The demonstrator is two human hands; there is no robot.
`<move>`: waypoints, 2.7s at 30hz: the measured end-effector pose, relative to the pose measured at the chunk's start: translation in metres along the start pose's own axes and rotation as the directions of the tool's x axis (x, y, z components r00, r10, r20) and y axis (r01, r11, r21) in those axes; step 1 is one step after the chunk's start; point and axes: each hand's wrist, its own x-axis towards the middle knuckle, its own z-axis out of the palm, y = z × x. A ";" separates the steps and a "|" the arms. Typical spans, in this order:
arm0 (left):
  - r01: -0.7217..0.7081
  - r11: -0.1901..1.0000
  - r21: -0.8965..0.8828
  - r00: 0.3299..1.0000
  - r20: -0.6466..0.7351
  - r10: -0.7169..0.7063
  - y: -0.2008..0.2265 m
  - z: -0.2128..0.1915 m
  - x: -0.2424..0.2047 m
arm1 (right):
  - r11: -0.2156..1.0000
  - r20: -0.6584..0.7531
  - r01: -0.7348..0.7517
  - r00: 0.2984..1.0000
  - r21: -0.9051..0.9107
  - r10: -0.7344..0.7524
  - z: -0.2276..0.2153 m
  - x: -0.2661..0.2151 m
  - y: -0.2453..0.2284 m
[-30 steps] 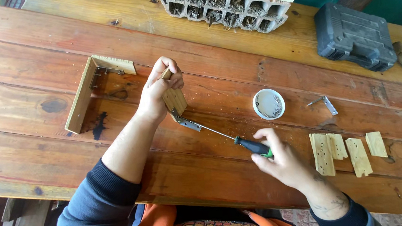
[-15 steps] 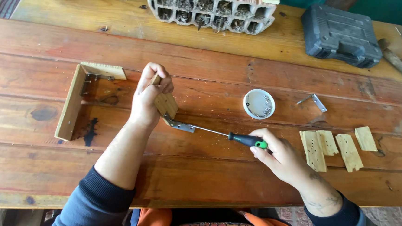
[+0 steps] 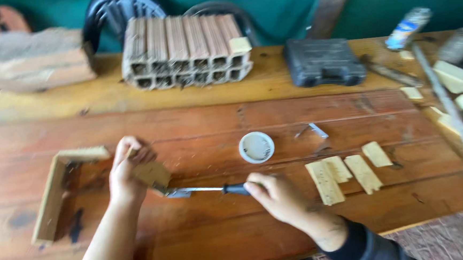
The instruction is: The person assembles a small wooden structure by attaching metal brackets to wooden pieces using a screwdriver. They place brackets, insert screws, and tighten them, repeating the process for multiple pieces.
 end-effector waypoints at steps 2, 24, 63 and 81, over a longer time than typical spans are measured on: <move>-0.001 1.000 -0.006 1.000 0.002 0.001 -0.001 -0.005 -0.001 | 0.996 0.026 -0.076 0.997 0.048 0.075 0.000 -0.004 -0.006; -0.045 0.994 0.098 0.999 -0.026 0.047 -0.004 -0.003 0.002 | 0.973 -0.091 -0.099 0.989 0.211 0.120 0.028 0.008 0.033; -0.116 0.966 0.233 0.993 0.056 0.106 -0.002 0.000 0.001 | 0.842 0.082 -0.078 0.996 0.534 0.041 0.054 0.020 0.076; -0.115 0.966 0.230 0.991 0.089 0.097 0.003 -0.006 0.004 | 0.785 -0.063 0.564 0.800 -0.258 -0.596 0.043 0.018 0.036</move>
